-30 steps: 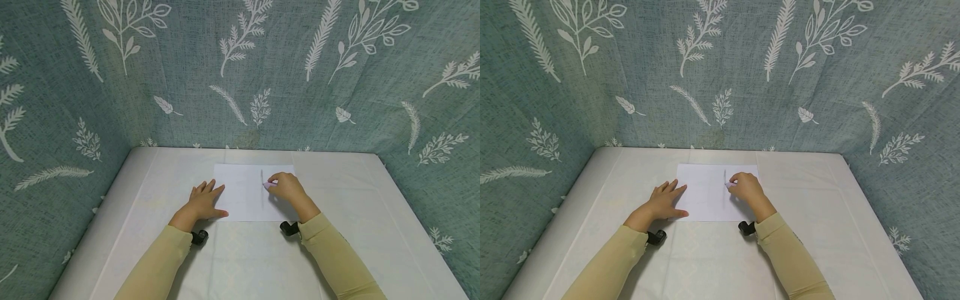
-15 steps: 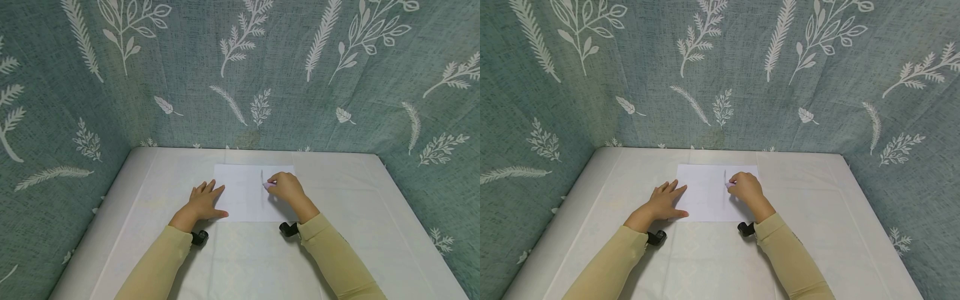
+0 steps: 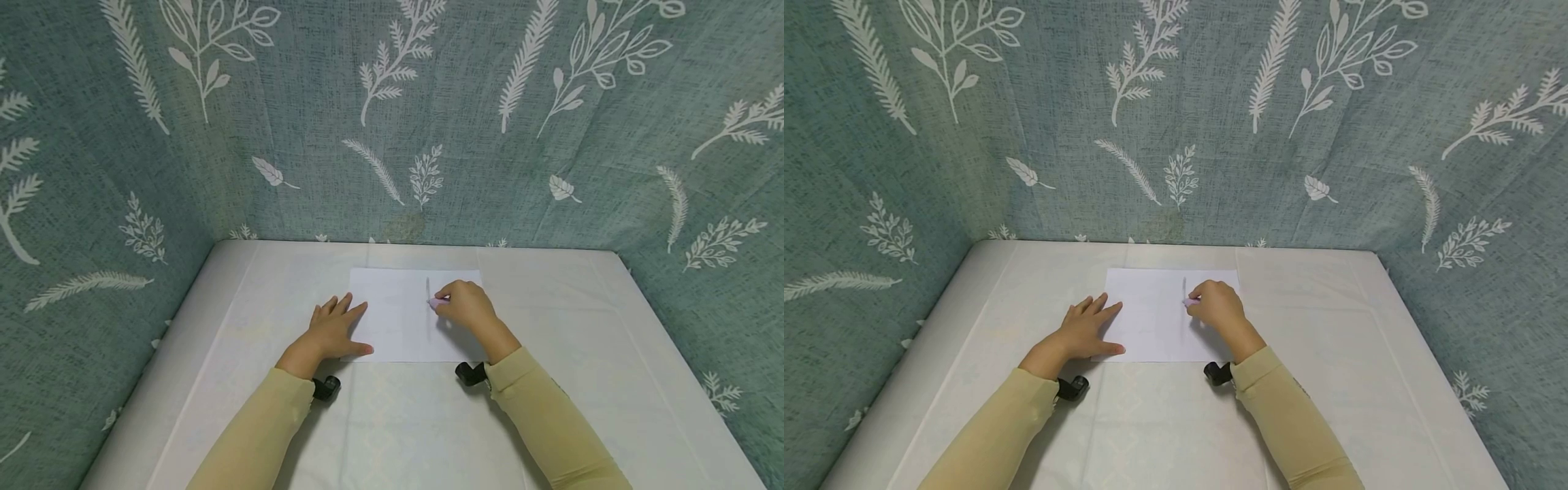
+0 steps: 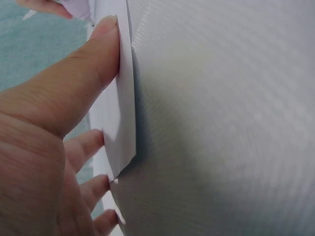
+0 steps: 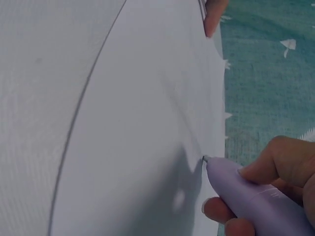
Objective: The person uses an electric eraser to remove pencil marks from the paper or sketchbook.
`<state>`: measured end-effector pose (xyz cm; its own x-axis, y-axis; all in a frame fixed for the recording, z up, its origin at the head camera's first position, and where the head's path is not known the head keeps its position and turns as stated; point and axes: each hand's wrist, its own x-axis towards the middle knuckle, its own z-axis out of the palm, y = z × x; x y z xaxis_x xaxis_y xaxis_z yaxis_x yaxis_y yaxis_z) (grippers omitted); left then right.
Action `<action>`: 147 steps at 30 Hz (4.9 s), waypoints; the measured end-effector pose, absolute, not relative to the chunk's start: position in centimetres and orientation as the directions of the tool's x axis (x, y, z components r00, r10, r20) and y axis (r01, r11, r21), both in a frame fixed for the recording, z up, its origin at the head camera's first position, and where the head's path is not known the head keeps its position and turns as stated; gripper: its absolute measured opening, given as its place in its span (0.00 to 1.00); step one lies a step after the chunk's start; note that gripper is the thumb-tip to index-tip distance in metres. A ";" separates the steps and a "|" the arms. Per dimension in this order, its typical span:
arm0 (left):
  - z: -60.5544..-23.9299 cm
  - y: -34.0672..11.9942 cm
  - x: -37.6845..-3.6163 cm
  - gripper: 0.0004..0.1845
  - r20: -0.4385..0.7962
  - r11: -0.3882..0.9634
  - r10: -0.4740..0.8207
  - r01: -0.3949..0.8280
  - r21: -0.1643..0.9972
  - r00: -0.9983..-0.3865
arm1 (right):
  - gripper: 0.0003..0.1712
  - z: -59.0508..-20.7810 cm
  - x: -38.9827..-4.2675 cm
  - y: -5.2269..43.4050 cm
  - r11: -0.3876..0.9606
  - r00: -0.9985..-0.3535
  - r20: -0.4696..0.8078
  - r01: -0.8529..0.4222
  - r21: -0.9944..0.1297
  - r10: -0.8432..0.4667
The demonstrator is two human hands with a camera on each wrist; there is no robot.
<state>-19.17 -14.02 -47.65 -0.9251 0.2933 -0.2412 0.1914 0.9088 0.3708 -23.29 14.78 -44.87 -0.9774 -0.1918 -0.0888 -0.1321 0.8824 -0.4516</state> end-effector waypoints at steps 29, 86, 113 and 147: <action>-47.5 -14.0 -19.1 0.53 -0.244 0.913 0.290 0.192 0.359 -0.925 | 0.16 -45.1 -23.6 14.6 0.896 -0.985 -0.082 -0.100 -0.433 -0.149; -47.4 -13.9 -19.0 0.53 -0.237 0.910 0.289 0.189 0.370 -0.927 | 0.18 -45.1 -23.9 14.5 0.900 -0.991 -0.060 -0.085 -0.428 -0.122; -47.6 -14.0 -19.2 0.53 -0.242 0.910 0.298 0.198 0.365 -0.923 | 0.18 -46.0 -24.5 16.0 0.833 -0.977 -0.074 -0.130 -0.538 -0.200; -47.6 -14.0 -19.2 0.53 -0.244 0.913 0.288 0.189 0.363 -0.926 | 0.18 -45.7 -25.2 16.9 0.792 -0.967 -0.162 -0.060 -0.608 -0.198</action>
